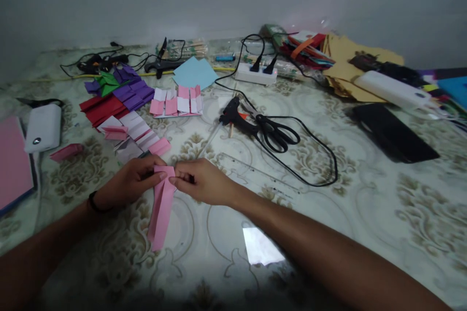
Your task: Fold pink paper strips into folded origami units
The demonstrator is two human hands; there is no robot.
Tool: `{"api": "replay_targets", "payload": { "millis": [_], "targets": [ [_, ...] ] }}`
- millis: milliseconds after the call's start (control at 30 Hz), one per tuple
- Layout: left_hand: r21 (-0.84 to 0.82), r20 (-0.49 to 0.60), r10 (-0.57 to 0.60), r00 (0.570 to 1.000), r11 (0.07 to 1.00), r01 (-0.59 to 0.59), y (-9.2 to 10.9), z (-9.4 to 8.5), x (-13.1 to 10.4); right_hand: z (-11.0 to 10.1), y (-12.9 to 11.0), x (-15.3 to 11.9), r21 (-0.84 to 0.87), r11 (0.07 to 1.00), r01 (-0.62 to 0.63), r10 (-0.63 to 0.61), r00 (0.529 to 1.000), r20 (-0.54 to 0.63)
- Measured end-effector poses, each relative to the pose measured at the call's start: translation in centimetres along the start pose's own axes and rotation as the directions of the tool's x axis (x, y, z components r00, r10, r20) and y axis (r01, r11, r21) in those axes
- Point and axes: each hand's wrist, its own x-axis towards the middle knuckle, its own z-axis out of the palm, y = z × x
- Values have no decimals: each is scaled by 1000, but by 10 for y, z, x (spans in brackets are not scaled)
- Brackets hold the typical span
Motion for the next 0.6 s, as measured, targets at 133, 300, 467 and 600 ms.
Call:
{"api": "replay_targets", "payload": {
  "millis": [133,300,467,600],
  "targets": [
    [4,14,-18,1000,1000,18,0,-1,0,0,1,0,-11,1000,5,-5,1000,-9],
    [-6,21,-30,999,1000,30,-2,-1,1,-1,0,0,-11,999,44,-44,999,-22],
    [4,11,-19,1000,1000,19,-2,-1,1,-1,0,0,-19,999,49,-49,999,-16],
    [-8,6,-13,1000,1000,13,1,-1,2,-1,1,0,-8,999,43,-43,999,-28]
  ]
}}
